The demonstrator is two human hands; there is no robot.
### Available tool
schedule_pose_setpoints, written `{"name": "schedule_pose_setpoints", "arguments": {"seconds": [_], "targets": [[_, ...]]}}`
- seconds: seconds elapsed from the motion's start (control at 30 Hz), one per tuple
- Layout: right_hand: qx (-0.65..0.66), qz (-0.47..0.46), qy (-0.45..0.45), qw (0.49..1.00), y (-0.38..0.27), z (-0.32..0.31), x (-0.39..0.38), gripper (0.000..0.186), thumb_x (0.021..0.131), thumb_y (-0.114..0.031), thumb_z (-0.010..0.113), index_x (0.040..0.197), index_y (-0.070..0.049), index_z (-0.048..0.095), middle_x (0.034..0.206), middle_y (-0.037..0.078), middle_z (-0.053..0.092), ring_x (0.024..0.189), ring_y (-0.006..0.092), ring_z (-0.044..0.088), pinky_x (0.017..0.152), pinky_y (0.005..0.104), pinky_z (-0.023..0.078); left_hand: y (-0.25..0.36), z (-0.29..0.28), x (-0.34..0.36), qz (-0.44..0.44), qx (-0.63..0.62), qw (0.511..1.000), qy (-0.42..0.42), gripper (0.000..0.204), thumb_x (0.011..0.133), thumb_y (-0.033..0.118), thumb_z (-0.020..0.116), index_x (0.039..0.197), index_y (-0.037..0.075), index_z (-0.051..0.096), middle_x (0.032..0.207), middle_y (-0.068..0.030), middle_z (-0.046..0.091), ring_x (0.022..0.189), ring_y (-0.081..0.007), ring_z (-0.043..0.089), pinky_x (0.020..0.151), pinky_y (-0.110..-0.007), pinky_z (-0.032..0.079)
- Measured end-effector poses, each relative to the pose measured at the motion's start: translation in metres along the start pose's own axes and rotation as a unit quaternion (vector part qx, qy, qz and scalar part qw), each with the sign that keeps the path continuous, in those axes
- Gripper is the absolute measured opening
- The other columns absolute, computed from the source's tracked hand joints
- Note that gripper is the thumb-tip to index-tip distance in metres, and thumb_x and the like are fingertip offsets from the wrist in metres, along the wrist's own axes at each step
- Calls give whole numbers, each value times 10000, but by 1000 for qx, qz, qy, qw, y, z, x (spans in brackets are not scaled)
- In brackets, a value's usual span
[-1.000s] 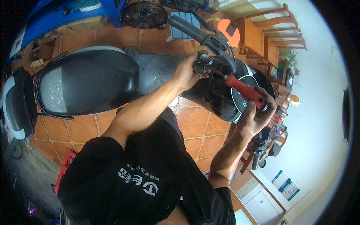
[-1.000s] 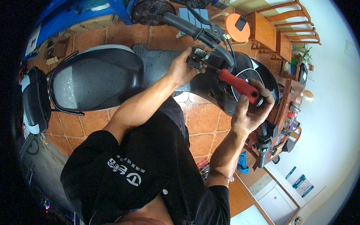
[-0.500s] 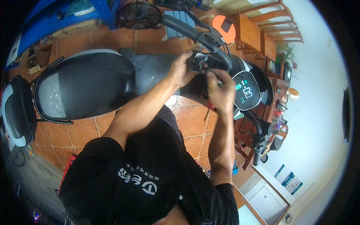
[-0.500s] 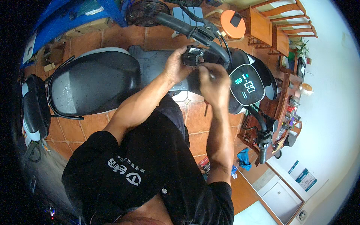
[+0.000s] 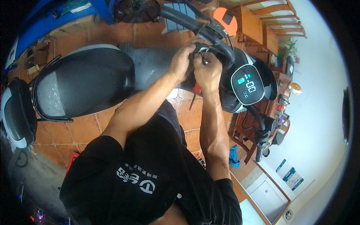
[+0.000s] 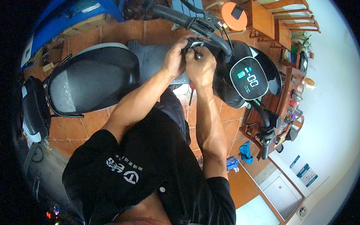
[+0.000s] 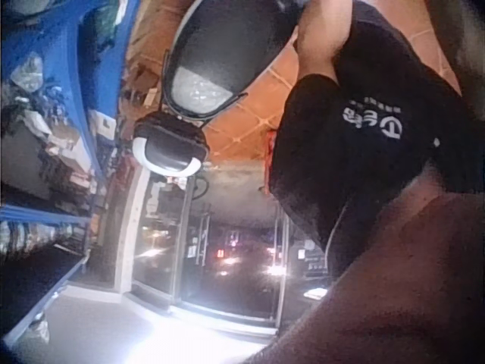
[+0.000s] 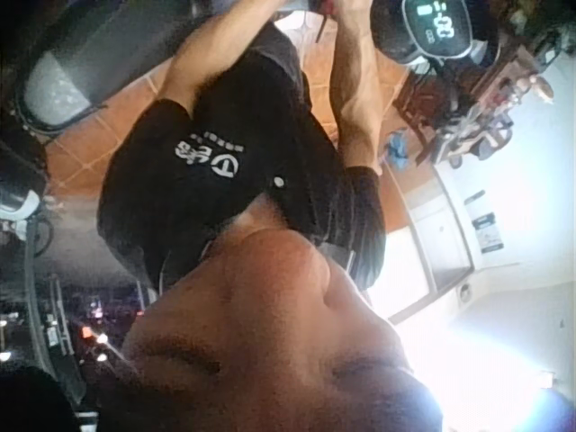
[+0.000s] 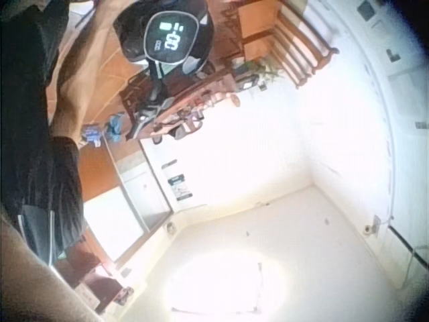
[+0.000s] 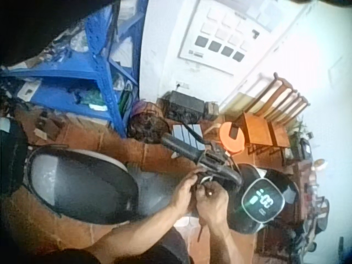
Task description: The person disassembles the left handlebar control unit of an electric scooter using a screwdriver. They remove the casing, manipulate internal wires, and use pliers to adjust components before reassembling the unit.
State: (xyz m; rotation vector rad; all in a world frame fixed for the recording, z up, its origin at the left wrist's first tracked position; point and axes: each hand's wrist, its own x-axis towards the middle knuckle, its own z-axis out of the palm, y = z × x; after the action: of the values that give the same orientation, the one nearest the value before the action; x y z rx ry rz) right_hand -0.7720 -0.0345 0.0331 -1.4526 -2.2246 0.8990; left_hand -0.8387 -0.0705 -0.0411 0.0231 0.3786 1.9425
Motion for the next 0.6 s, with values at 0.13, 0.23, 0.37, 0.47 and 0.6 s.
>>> {"name": "schedule_pose_setpoints", "arguments": {"seconds": [0.13, 0.23, 0.37, 0.47, 0.6], "targets": [[164, 67, 28, 984, 17, -7, -16, 135, 829, -94, 633, 864, 35, 653, 732, 104, 664, 687, 139, 616, 646, 282, 491, 8, -1, 6, -40, 29, 999, 7, 365, 980, 261, 383, 1239, 46, 524, 1162, -119, 615, 1023, -237, 619, 885, -378, 507], [155, 8, 5, 988, 94, 9, -44, 121, 882, -102, 618, 867, 17, 598, 665, 29, 571, 560, 84, 524, 506, 256, 433, 17, -13, 10, -96, 33, 994, -32, 425, 1008, 358, 361, 1252, 49, 521, 1132, -141, 630, 931, -258, 657, 771, -391, 548], [338, 373, -86, 860, 251, 126, -60, 103, 890, -120, 605, 909, -18, 604, 689, 47, 568, 563, 146, 525, 507, 290, 454, 30, -21, 12, -149, 20, 988, -32, 390, 1018, 354, 380, 1170, 27, 528, 1070, -149, 634, 896, -294, 665, 707, -414, 567], [399, 459, -39, 793, 406, 254, -65, 262, 915, -209, 588, 1008, 35, 607, 701, 60, 574, 543, 146, 532, 481, 335, 469, 28, -32, 22, -196, -27, 976, -89, 425, 1018, 366, 365, 1227, 16, 486, 1091, -195, 625, 935, -328, 672, 740, -415, 595], [346, 596, 73, 721, 536, 361, -39, 233, 881, -159, 600, 1067, -18, 599, 751, 113, 600, 617, 224, 561, 539, 399, 500, 37, -38, 32, -178, 12, 970, -168, 497, 996, 424, 378, 1288, 31, 462, 1115, -211, 613, 919, -318, 671, 733, -400, 584]]}}
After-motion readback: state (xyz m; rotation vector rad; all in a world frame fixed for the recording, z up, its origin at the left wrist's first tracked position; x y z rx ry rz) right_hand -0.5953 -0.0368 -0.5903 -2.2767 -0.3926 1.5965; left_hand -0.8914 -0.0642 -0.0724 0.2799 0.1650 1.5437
